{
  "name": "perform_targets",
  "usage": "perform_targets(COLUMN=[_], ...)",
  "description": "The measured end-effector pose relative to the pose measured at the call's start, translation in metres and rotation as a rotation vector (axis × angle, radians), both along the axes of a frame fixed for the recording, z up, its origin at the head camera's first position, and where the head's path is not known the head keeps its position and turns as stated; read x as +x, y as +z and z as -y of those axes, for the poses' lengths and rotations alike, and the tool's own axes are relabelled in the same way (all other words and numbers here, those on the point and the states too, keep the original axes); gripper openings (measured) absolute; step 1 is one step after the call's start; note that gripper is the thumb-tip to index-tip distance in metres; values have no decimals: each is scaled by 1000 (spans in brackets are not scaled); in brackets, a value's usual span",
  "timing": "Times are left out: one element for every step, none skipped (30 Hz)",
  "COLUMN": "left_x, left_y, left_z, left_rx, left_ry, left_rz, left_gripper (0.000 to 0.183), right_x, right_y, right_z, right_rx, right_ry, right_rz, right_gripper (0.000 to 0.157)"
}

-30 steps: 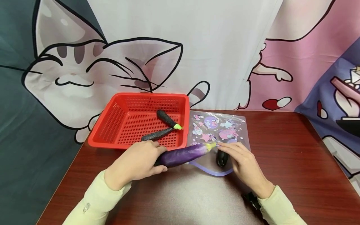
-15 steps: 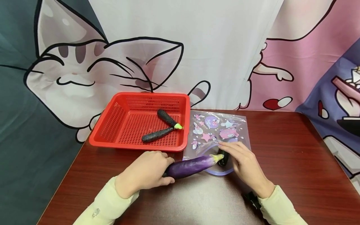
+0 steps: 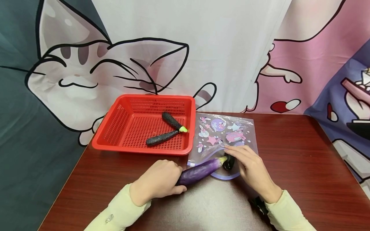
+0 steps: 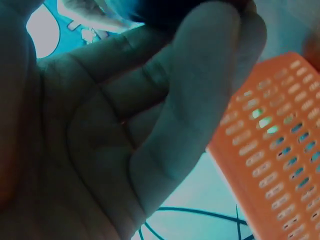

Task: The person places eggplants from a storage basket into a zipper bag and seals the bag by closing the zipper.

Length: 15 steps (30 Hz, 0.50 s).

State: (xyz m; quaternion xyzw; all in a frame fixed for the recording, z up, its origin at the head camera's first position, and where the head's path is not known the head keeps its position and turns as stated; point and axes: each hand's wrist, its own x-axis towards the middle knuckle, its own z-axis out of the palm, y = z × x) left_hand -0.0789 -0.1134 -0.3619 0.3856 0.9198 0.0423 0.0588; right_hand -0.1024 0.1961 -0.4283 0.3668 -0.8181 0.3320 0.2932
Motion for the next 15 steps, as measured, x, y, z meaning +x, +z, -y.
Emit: perform_targets(left_x=[0,1,1,1,2,2,3,3,4,5,6,6,7,8,9], left_y=[-1,-2,-3,-4,-5,-6,-7,-8,-8,-9,-10,-11,-12,-12,-13], left_z=[-1,-3,-5,-6,-8,-9,-11,-13,-14,-16,-18,-20,-22,-25,-27], left_rx=[8,15,23,28,32,33,32,27,20,15,10,8,7,8,11], left_ry=[-2,-3,-3,-2,0,5,11,19,28,37,48,58,69,78,89], left_rz=[-5,-9,-13,-13,-14,-17,-18,-22,-30,-33,-38,-43,-50,-55,-59], left_gripper=[35,35,35,35,36,38,39,41,42,44,45,46,46,47,47], right_x=[0,0,0,0,0,0,0,0,0,0,0,0,0,0,0], right_y=[0,0,0,0,0,0,0,0,0,0,0,0,0,0,0], right_z=[0,0,0,0,0,0,0,0,0,0,0,0,0,0,0], right_rx=[-1,-2,-3,-3,-4,-4,-4,-3,-2,-1,0,0,0,0,0], right_ry=[1,2,2,3,3,4,4,4,4,4,4,5,5,5,5], right_rz=[-1,-2,-3,-4,-5,-6,-8,-10,-11,-13,-14,-15,-15,-16,-16], right_gripper=[41,40,38,37,36,35,35,36,37,37,38,38,38,38,38])
